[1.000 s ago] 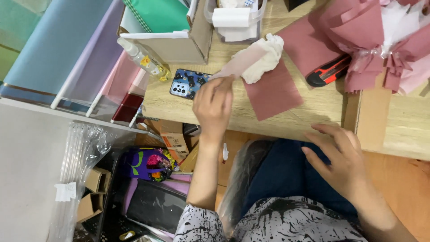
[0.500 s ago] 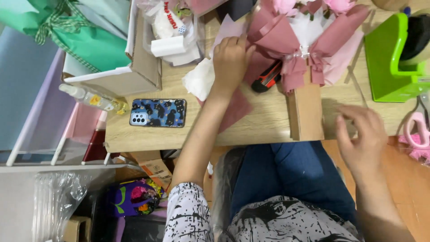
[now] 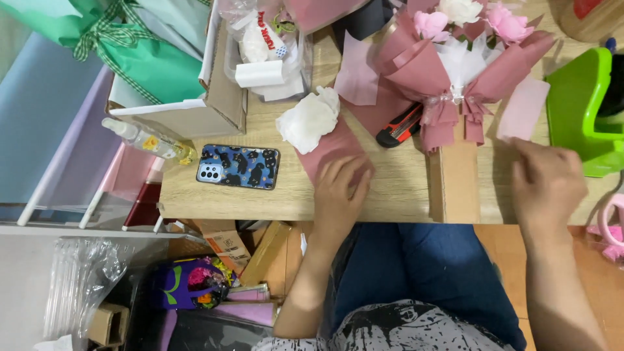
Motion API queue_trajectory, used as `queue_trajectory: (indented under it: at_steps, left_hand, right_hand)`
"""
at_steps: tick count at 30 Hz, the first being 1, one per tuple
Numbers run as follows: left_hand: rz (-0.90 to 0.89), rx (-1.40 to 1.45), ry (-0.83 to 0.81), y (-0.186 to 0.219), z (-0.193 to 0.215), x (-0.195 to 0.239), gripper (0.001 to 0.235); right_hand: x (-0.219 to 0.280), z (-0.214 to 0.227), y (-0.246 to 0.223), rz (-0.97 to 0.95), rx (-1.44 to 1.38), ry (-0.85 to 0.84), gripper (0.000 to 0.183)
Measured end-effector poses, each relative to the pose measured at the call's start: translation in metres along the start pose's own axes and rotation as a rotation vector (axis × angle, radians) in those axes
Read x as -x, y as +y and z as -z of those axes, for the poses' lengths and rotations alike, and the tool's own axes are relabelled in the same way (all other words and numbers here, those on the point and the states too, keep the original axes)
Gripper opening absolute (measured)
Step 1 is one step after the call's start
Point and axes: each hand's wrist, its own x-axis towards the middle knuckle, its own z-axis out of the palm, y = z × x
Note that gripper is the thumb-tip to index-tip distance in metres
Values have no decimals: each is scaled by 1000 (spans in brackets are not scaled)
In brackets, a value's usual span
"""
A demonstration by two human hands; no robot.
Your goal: The person wraps a small bouquet of artificial flowers with pink paper, ties a ribbon around the base, and trims the excess with scissors. They then fold a sheet of pink paper on the table.
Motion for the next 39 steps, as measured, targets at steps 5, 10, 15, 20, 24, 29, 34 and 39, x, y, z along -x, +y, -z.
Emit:
queue_trajectory:
  at_steps: [5, 10, 15, 20, 24, 29, 34, 39]
  left_hand:
    - [254, 442, -262, 46, 8, 5, 39]
    - [530, 936, -415, 82, -2, -3, 90]
    - [548, 534, -218, 49, 0, -43, 71]
    - [233, 54, -35, -44, -41, -107, 48]
    - [161, -278, 16, -95, -96, -154, 12]
    - [-165, -710, 289, -112, -110, -176, 15]
    - [-8, -622, 24, -92, -86, -171, 19]
    - [-43, -434, 188, -9, -42, -144, 21]
  right_hand:
    - [37, 46, -27, -321, -608, 373, 14]
    - [8, 94, -118, 143, -554, 285, 16]
    - [-27, 94, -151, 309, -638, 113, 14]
    - [-22, 89, -140, 243, -680, 117, 8]
    - [-17, 81, -123, 122, -621, 88, 9]
    - [-23, 70, -79, -68, -551, 55, 12]
    - [-63, 46, -49, -98, -496, 45, 7]
    - [-97, 2, -44, -58, -279, 118, 12]
